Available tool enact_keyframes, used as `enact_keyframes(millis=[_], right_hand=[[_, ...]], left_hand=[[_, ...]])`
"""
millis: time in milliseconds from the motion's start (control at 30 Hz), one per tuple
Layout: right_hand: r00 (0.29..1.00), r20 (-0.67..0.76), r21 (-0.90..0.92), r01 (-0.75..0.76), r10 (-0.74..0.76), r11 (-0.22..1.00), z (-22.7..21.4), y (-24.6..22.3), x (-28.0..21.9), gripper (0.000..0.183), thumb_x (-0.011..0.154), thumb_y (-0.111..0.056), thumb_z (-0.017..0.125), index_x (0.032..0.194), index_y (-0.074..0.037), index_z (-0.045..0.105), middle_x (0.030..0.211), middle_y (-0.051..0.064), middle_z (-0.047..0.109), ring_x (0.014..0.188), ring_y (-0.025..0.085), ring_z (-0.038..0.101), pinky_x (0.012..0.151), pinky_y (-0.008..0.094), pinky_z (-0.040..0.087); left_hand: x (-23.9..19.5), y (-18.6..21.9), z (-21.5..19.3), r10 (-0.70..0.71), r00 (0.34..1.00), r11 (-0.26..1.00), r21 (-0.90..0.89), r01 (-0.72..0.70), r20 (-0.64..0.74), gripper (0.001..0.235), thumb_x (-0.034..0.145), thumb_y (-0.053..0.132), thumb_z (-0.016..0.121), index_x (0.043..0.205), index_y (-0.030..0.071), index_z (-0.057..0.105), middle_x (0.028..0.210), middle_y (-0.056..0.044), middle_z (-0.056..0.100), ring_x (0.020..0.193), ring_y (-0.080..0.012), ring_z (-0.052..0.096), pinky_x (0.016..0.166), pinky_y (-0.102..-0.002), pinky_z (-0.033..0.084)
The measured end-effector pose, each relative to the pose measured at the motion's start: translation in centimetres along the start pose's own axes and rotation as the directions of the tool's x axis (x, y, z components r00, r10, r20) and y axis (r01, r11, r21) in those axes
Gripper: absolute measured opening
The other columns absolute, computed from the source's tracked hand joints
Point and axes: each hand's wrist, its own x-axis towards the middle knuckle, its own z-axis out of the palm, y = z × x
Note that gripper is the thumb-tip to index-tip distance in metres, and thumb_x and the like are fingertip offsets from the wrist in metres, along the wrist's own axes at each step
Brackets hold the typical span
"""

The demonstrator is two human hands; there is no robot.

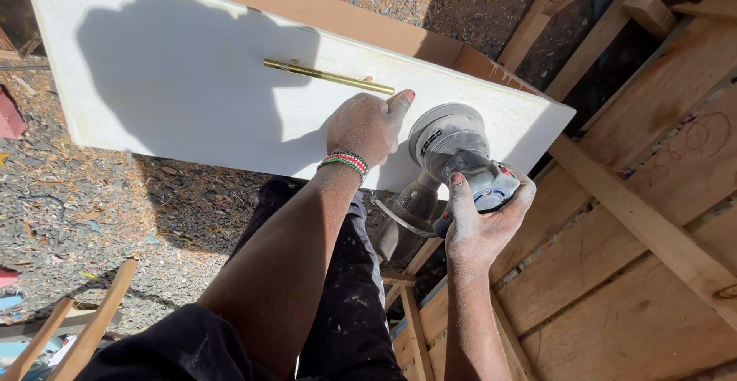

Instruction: The person uses an electric orbital sander to smooth the surface of a white wooden drawer front. They move the sander across the flat face and along the edges, occasionally adjusting their grip and the position of the drawer to reach different areas.

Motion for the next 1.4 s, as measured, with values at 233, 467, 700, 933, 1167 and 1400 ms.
enact_keyframes(millis=[233, 467, 700, 933, 1167, 1400], right_hand=[[0.999, 0.046, 0.047, 0.015, -0.017, 0.999, -0.2, 1.3, -1.0, 0.067, 0.094, -0.025, 0.106, 0.139, -0.009, 0.059, 0.118, 0.011, 0.061, 0.103, 0.016, 0.059, 0.095, 0.04, 0.052], [0.993, 0.114, 0.094, 0.028, -0.039, 0.995, -0.4, 1.9, -1.8, 0.062, 0.098, -0.021, 0.099, 0.138, -0.007, 0.054, 0.117, 0.013, 0.066, 0.09, 0.015, 0.061, 0.077, 0.037, 0.052], [0.985, 0.171, -0.069, 0.044, -0.032, 0.997, 0.8, 0.3, -3.2, 0.062, 0.091, -0.028, 0.095, 0.135, -0.009, 0.057, 0.138, 0.012, 0.069, 0.121, 0.022, 0.069, 0.108, 0.037, 0.057], [0.984, 0.16, 0.022, 0.079, -0.081, 0.997, 0.8, 1.6, -3.7, 0.073, 0.093, -0.022, 0.109, 0.144, -0.004, 0.061, 0.118, 0.019, 0.067, 0.117, 0.025, 0.067, 0.114, 0.046, 0.052], [0.978, 0.195, 0.031, 0.066, -0.071, 0.997, 0.2, 2.3, -3.8, 0.073, 0.092, -0.022, 0.11, 0.143, -0.005, 0.061, 0.122, 0.018, 0.071, 0.12, 0.024, 0.069, 0.118, 0.048, 0.053], [0.981, 0.192, 0.058, 0.023, -0.034, 0.998, 0.9, 3.2, -5.1, 0.076, 0.089, -0.022, 0.111, 0.144, -0.008, 0.061, 0.122, 0.015, 0.071, 0.118, 0.023, 0.071, 0.118, 0.046, 0.054]], left_hand=[[-5.7, -7.2, -2.3, 0.528, 0.586, 0.847, 0.327, -0.42, -0.614, 0.015, 0.112, 0.029, 0.079, 0.099, 0.023, 0.078, 0.073, -0.001, 0.073, 0.077, -0.0245, 0.082, 0.07, -0.041, 0.064], [-5.8, -8.6, -4.8, 0.757, 0.574, 0.587, 0.712, -0.386, -0.313, 0.044, 0.115, 0.02, 0.072, 0.158, 0.009, 0.068, 0.152, -0.014, 0.056, 0.146, -0.038, 0.052, 0.117, -0.054, 0.042], [-2.3, -7.9, -3.8, 0.766, 0.636, 0.389, 0.856, -0.341, -0.095, 0.079, 0.132, 0.034, 0.069, 0.193, 0.003, 0.03, 0.2, -0.013, 0.026, 0.185, -0.0312, 0.025, 0.152, -0.051, 0.025], [-4.6, -11.0, -1.8, 0.745, 0.647, 0.436, 0.853, -0.287, -0.163, 0.08, 0.126, 0.039, 0.074, 0.191, 0.009, 0.038, 0.199, -0.013, 0.031, 0.184, -0.034, 0.028, 0.15, -0.057, 0.026], [-7.6, -13.2, -2.3, 0.598, 0.694, 0.618, 0.782, -0.083, -0.4, 0.101, 0.112, 0.059, 0.085, 0.188, 0.009, 0.043, 0.195, -0.018, 0.037, 0.178, -0.0375, 0.038, 0.142, -0.061, 0.034], [-5.8, -13.1, -5.1, 0.316, 0.588, 0.913, 0.071, -0.402, -0.744, 0.07, 0.118, 0.018, 0.086, 0.178, 0.008, 0.051, 0.148, -0.022, 0.069, 0.128, -0.0404, 0.079, 0.105, -0.051, 0.072]])
